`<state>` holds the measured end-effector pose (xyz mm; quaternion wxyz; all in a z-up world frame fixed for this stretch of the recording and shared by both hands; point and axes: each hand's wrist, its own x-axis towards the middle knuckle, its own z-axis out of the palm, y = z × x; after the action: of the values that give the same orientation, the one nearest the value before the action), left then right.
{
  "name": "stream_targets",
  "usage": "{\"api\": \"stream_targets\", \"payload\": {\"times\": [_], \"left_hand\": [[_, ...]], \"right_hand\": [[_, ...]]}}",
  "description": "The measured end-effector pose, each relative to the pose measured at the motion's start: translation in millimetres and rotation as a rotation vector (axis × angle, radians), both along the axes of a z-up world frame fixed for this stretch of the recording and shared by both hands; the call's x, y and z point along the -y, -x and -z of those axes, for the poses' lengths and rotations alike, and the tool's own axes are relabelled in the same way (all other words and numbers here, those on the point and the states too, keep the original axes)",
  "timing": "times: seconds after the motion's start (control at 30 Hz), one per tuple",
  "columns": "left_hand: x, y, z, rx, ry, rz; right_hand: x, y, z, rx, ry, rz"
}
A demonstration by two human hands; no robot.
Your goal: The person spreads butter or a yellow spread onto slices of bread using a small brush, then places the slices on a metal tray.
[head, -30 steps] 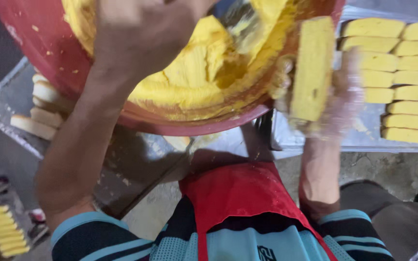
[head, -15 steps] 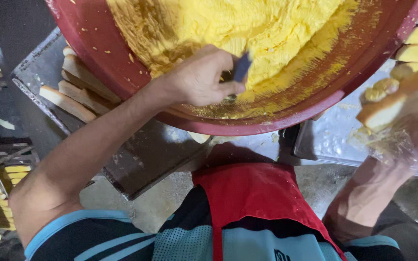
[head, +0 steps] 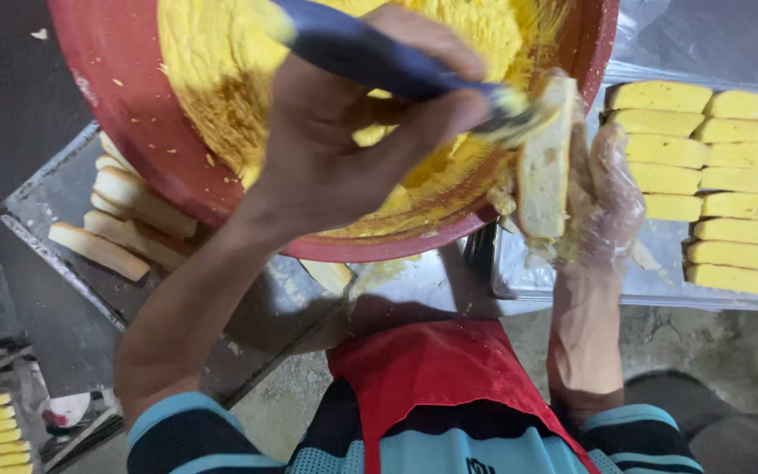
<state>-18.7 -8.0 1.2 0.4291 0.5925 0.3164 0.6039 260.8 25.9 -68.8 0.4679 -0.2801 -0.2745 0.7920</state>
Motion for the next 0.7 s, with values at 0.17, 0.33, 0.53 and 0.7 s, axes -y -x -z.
{"api": "stream_targets", "payload": {"times": [0.17, 0.33, 0.53, 0.7], "left_hand": [[-14.4, -50.5, 13.2, -0.406, -0.441, -0.078], [1.4, -50.6, 22.5, -0.361, -0.2, 0.198], [-31.6, -64.6, 28.7, -0.446, -0.494, -0.199], [18.1, -86.1, 30.0, -0.59, -0.553, -0.076]], "right_hand": [[-9.7, 21.5, -0.3, -0.085, 0.041, 0.133], [-4.7, 27.5, -12.8, 0.066, 0.072, 0.163], [-11.3, 28.0, 6.6, -0.023, 0.065, 0.095], [-28.0, 15.9, 16.8, 0.069, 0.009, 0.223]]}}
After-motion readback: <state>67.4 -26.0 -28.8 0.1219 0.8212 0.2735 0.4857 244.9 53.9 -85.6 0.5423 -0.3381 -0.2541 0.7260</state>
